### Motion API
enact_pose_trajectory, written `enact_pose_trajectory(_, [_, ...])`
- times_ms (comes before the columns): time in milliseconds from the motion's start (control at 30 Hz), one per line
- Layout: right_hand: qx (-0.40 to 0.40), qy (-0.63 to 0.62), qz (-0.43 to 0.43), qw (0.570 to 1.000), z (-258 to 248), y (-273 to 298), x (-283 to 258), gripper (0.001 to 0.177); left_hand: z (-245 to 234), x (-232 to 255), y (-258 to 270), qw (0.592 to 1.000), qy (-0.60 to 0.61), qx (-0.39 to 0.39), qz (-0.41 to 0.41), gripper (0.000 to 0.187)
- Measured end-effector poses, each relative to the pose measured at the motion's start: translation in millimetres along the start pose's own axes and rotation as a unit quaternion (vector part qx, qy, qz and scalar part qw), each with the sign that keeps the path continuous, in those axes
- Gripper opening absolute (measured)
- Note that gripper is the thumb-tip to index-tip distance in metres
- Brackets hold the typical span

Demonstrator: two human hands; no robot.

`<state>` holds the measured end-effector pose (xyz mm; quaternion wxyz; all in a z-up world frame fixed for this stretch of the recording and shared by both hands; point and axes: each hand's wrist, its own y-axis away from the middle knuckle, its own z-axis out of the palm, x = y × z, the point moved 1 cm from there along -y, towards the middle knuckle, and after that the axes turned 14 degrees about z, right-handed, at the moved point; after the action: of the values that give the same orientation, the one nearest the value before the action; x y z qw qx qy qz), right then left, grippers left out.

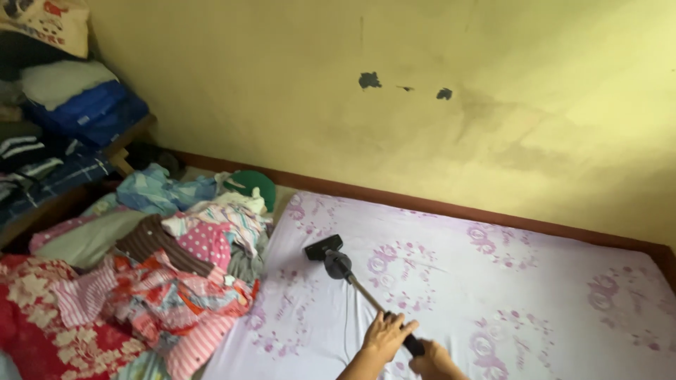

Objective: The recorder uses a handheld vacuum cleaner to clean a mattress covered with a purple floral bedsheet.

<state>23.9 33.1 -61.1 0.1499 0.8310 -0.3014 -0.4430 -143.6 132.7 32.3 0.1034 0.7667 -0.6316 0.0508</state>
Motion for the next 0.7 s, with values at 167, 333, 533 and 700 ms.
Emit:
enact_pose_trajectory(167, [-0.058, -0.099, 0.137, 0.984, -39, 31, -168, 0.027, -21, -65, 46, 0.995, 0.036, 0.033, -0.085, 0.092])
enact_pose_trajectory(333, [-0.072, -0.124, 0.127, 0.982, -13, 13, -231, 0.028, -31, -98, 94, 0.994, 0.049, 0.010, -0.094, 0.095])
enact_pose_trajectory(533, [-0.040, -0.122, 0.146, 0.981, 15, -20, -245, 0.037, -16, -121, 131, 0.987, 0.120, -0.002, -0.107, 0.085])
enact_pose_trajectory(700, [-0.038, -0.125, 0.133, 0.982, 24, -42, -211, 0.038, -36, -118, 144, 0.990, 0.090, -0.019, -0.107, 0.088])
